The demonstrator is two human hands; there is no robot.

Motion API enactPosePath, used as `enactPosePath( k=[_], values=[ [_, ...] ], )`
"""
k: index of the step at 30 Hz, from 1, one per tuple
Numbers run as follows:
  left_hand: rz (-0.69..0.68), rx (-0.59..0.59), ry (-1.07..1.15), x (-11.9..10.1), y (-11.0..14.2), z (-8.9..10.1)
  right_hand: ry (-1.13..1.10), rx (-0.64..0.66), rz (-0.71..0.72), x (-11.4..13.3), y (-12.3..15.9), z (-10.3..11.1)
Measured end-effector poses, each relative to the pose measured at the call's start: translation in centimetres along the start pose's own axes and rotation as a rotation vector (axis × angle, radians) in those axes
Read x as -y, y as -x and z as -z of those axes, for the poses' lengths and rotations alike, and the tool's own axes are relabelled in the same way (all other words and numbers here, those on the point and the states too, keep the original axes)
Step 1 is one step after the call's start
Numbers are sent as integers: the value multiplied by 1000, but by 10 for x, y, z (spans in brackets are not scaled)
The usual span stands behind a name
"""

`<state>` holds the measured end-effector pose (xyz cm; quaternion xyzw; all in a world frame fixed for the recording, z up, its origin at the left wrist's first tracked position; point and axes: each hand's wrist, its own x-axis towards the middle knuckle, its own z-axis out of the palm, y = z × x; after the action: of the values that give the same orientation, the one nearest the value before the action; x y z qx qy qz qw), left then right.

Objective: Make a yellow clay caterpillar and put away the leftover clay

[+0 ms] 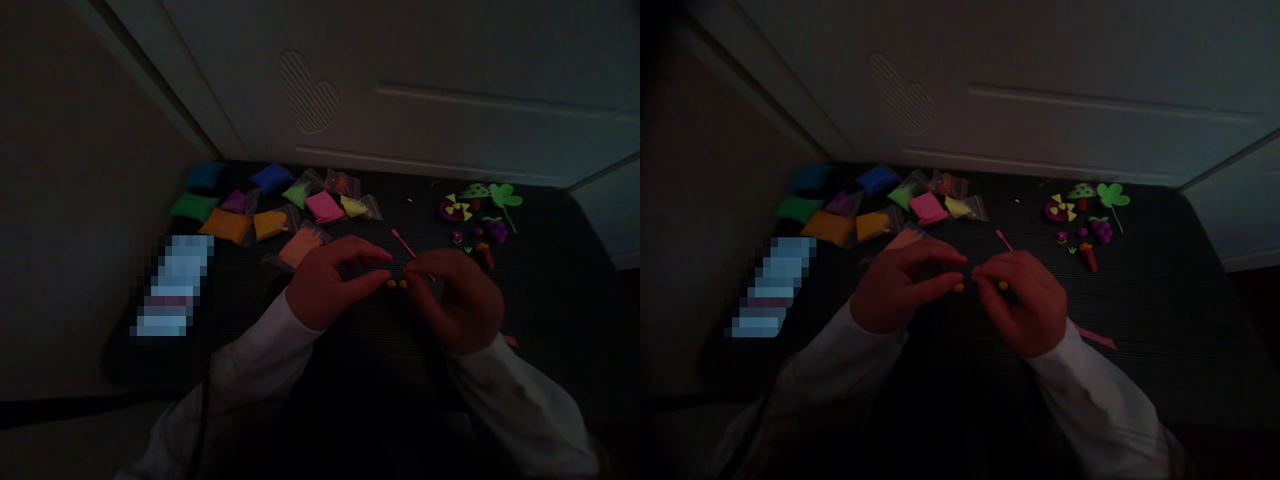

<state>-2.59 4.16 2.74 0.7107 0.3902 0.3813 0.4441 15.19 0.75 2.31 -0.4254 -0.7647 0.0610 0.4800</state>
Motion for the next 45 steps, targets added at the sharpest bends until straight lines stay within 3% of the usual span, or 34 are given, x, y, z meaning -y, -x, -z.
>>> enactPosePath(
  k=[3,8,14,18,21,29,33,39,45],
  values=[
    [-124,176,-369,6,-4,15,-22,-11,-19,0,1,-1],
    [-97,455,-659,18,-8,19,-71,-4,-38,-1,0,-2],
    [-27,540,-813,22,-7,7,-111,-39,-62,-1,0,-3],
    [-29,562,-763,26,-10,7,-127,-55,-75,-1,0,-4],
    [0,517,-576,23,-11,11,-139,-60,-101,-1,0,-4],
    [116,186,212,-8,5,10,-240,-75,-123,13,2,4],
    [139,123,282,-26,23,6,-209,17,-28,33,1,20],
    [73,106,217,-55,44,4,-173,119,112,57,-1,41],
    [-74,56,155,-71,55,3,-113,150,154,70,0,50]
  ],
)
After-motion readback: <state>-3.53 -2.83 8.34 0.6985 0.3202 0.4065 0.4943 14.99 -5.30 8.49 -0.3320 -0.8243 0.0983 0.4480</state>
